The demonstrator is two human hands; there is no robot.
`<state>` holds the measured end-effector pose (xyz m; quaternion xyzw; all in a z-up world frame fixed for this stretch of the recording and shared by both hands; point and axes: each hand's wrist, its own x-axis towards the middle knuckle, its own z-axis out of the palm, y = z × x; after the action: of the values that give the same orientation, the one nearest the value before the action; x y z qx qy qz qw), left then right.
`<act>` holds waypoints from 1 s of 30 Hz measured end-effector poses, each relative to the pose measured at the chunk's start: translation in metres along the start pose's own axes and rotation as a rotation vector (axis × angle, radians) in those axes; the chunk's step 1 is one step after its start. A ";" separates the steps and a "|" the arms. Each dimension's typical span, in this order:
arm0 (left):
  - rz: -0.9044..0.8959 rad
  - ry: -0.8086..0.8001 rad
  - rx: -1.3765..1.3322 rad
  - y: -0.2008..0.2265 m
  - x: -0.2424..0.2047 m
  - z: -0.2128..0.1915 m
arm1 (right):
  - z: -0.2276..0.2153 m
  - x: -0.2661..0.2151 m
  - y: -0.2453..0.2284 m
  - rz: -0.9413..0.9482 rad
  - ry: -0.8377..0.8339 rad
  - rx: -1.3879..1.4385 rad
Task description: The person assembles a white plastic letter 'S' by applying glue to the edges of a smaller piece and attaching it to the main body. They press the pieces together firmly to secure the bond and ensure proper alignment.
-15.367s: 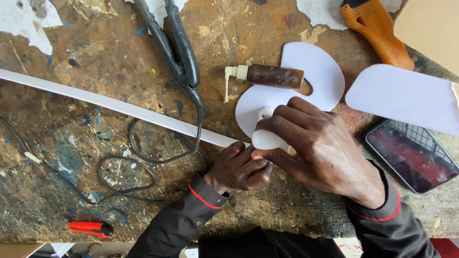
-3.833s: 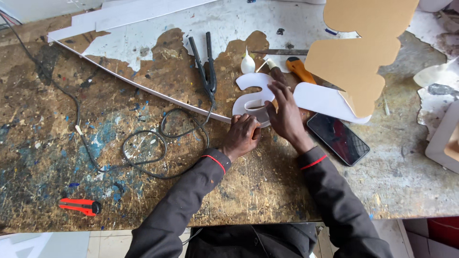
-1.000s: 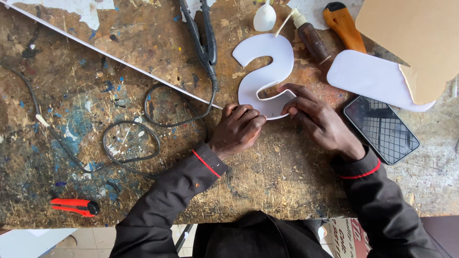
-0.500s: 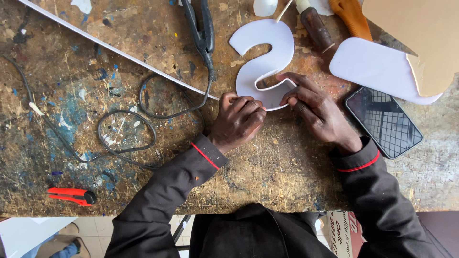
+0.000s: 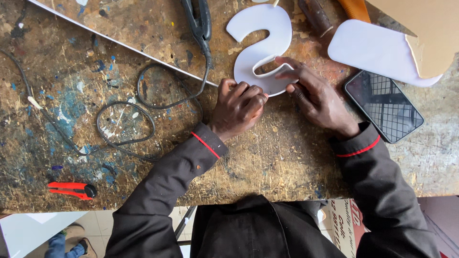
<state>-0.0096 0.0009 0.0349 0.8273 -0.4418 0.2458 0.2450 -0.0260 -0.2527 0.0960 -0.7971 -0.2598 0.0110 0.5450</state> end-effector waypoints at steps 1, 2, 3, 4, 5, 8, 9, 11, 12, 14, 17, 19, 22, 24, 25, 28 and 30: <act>0.003 0.000 -0.002 -0.001 0.000 0.002 | 0.001 -0.001 0.003 0.001 0.004 -0.001; 0.018 0.008 0.000 -0.002 0.000 0.004 | 0.002 -0.002 0.006 0.003 0.013 0.017; 0.032 0.017 0.002 -0.004 0.000 0.005 | 0.003 -0.002 0.008 0.004 0.023 0.035; 0.035 0.018 0.006 -0.004 0.001 0.005 | 0.002 -0.002 0.009 -0.001 0.025 0.035; 0.046 0.023 0.011 -0.005 0.002 0.005 | 0.001 -0.002 0.010 0.000 0.022 0.024; 0.055 0.036 0.021 -0.004 0.002 0.005 | 0.002 -0.005 0.011 0.025 0.012 0.019; 0.054 0.048 0.025 -0.004 0.003 0.006 | 0.001 -0.006 0.011 0.049 0.005 0.021; 0.053 0.060 0.039 -0.004 0.002 0.008 | 0.002 -0.008 0.014 0.060 0.008 0.042; 0.047 0.065 0.047 -0.004 0.001 0.009 | 0.003 -0.008 0.016 0.078 0.011 0.070; 0.046 0.074 0.049 -0.002 0.003 0.008 | 0.003 -0.005 0.006 0.093 0.012 0.164; 0.005 0.058 0.061 0.006 0.008 -0.004 | -0.004 0.004 0.009 0.133 0.028 0.252; -0.030 0.051 0.071 0.012 0.004 -0.001 | -0.011 0.014 0.010 0.152 0.042 0.227; -0.050 -0.001 0.060 0.003 -0.006 0.008 | -0.012 0.056 0.008 0.142 0.134 0.172; -0.045 -0.006 0.061 0.002 -0.006 0.008 | -0.009 0.086 0.016 0.099 0.199 0.001; -0.049 -0.004 0.064 0.003 -0.007 0.009 | -0.007 0.101 0.024 0.097 0.194 0.002; -0.079 -0.022 0.029 0.003 -0.011 0.010 | 0.001 0.145 0.054 0.079 0.260 -0.178; -0.105 -0.059 0.011 0.002 -0.013 0.014 | 0.005 0.163 0.082 0.090 0.271 -0.382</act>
<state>-0.0151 -0.0012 0.0171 0.8576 -0.4032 0.2106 0.2400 0.1465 -0.2010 0.0656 -0.8907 -0.1459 -0.1213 0.4131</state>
